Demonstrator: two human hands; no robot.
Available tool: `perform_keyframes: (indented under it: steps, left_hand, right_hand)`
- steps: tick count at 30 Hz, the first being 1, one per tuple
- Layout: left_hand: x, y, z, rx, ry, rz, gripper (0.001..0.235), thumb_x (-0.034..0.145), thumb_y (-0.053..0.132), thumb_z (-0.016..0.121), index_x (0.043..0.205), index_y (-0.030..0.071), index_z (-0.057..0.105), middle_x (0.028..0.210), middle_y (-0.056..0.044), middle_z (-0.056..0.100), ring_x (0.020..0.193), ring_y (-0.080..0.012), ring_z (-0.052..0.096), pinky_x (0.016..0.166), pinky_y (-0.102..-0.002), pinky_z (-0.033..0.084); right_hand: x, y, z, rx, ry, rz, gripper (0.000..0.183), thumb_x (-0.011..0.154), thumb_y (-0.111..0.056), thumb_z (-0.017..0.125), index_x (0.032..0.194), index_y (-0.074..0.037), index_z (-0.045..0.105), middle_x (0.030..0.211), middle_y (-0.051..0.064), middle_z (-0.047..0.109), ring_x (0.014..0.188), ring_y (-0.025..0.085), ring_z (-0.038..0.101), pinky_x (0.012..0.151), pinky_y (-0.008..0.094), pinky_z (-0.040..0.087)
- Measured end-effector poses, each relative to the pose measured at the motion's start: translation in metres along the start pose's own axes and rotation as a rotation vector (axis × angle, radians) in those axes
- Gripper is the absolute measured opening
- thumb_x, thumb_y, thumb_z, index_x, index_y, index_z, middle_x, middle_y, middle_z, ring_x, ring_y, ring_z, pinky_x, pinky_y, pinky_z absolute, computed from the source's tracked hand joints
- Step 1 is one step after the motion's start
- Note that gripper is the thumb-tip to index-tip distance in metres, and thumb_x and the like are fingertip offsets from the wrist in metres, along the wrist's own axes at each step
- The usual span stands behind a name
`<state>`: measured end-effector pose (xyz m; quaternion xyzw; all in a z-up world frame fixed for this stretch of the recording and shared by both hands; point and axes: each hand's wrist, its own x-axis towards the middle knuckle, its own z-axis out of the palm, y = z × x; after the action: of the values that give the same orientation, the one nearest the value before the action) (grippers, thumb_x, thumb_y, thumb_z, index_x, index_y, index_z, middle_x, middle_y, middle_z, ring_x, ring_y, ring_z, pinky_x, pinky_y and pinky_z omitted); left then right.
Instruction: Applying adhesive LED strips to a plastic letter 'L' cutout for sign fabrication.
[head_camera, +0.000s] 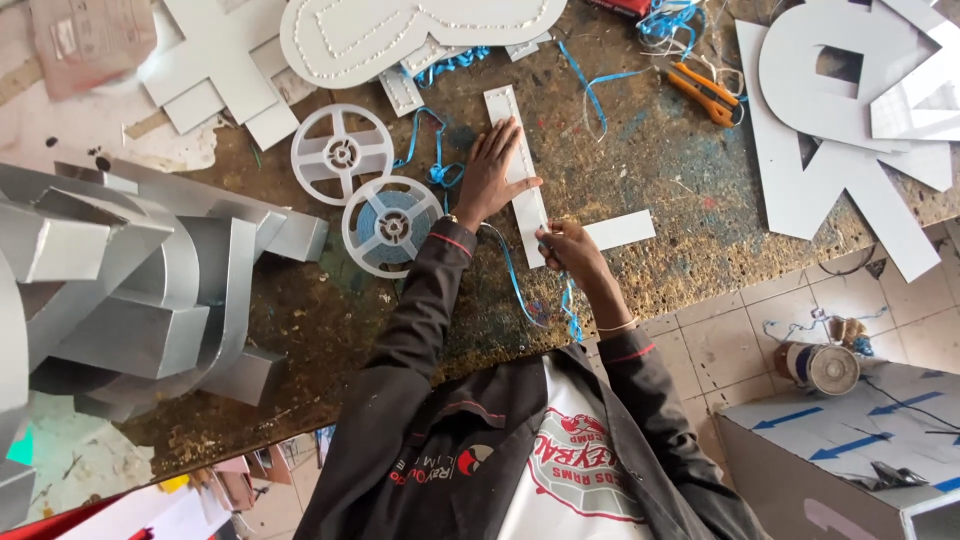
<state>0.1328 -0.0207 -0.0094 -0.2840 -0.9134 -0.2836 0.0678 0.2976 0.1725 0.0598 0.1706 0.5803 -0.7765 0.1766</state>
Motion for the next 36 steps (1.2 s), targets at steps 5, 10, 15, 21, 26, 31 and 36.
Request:
perform_keyframes:
  steps: [5, 10, 15, 21, 26, 31, 36]
  left_hand:
    - [0.000, -0.001, 0.002, 0.000, -0.002, 0.015, 0.106, 0.109, 0.086, 0.066, 0.180, 0.012, 0.037, 0.189, -0.011, 0.025, 0.176, -0.0304, 0.022, 0.144, -0.060, 0.022]
    - [0.000, -0.003, 0.002, -0.005, -0.021, 0.010, 0.107, 0.109, 0.087, 0.065, 0.180, 0.012, 0.036, 0.190, -0.011, 0.024, 0.177, -0.0297, 0.021, 0.145, -0.059, 0.019]
    - [0.000, -0.001, 0.001, -0.013, -0.032, 0.012, 0.107, 0.109, 0.087, 0.064, 0.180, 0.011, 0.036, 0.189, -0.012, 0.025, 0.176, -0.0306, 0.021, 0.144, -0.059, 0.020]
    - [0.000, -0.006, 0.007, 0.011, -0.043, 0.000, 0.111, 0.105, 0.090, 0.065, 0.180, 0.012, 0.037, 0.189, -0.011, 0.027, 0.176, -0.0297, 0.024, 0.144, -0.059, 0.020]
    - [0.000, -0.005, 0.006, 0.015, -0.022, 0.010, 0.110, 0.107, 0.089, 0.066, 0.181, 0.014, 0.036, 0.190, -0.009, 0.026, 0.177, -0.0276, 0.021, 0.144, -0.055, 0.017]
    - [0.000, -0.005, 0.004, 0.036, -0.034, 0.034, 0.111, 0.107, 0.090, 0.066, 0.181, 0.014, 0.036, 0.190, -0.009, 0.026, 0.176, -0.0277, 0.022, 0.144, -0.055, 0.017]
    - [0.001, -0.001, 0.001, 0.055, -0.054, 0.024, 0.112, 0.105, 0.090, 0.067, 0.181, 0.013, 0.038, 0.189, -0.010, 0.029, 0.176, -0.0280, 0.024, 0.144, -0.055, 0.018]
  right_hand:
    - [-0.007, -0.002, -0.008, -0.259, 0.105, -0.020, 0.056, 0.111, -0.027, 0.079, 0.147, 0.010, 0.056, 0.062, 0.013, 0.065, 0.045, 0.019, 0.066, 0.040, 0.031, 0.049]
    - [-0.002, -0.001, -0.002, -0.411, 0.114, -0.046, 0.049, 0.110, -0.033, 0.078, 0.139, 0.006, 0.070, 0.057, 0.010, 0.065, 0.045, 0.019, 0.071, 0.045, 0.031, 0.055]
    - [0.002, 0.048, -0.012, -0.427, 0.095, -0.073, 0.040, 0.118, -0.039, 0.067, 0.119, 0.000, 0.075, 0.054, 0.009, 0.063, 0.045, 0.022, 0.071, 0.048, 0.034, 0.055]
    - [-0.037, 0.054, 0.000, -0.251, 0.196, -0.103, 0.050, 0.127, -0.047, 0.049, 0.112, -0.003, 0.065, 0.064, 0.004, 0.059, 0.047, 0.014, 0.064, 0.048, 0.027, 0.050]
    - [-0.081, 0.043, 0.006, -0.187, 0.233, -0.118, 0.044, 0.123, -0.041, 0.059, 0.092, -0.010, 0.060, 0.063, 0.008, 0.060, 0.050, 0.018, 0.066, 0.050, 0.030, 0.050]
    - [-0.101, 0.055, 0.009, -0.227, 0.250, -0.108, 0.044, 0.124, -0.041, 0.060, 0.090, -0.012, 0.065, 0.062, 0.006, 0.063, 0.049, 0.016, 0.067, 0.049, 0.029, 0.052]
    - [-0.108, 0.033, 0.032, -0.235, 0.203, -0.168, 0.048, 0.120, -0.035, 0.065, 0.079, -0.011, 0.060, 0.058, 0.007, 0.055, 0.047, 0.018, 0.066, 0.048, 0.029, 0.050]
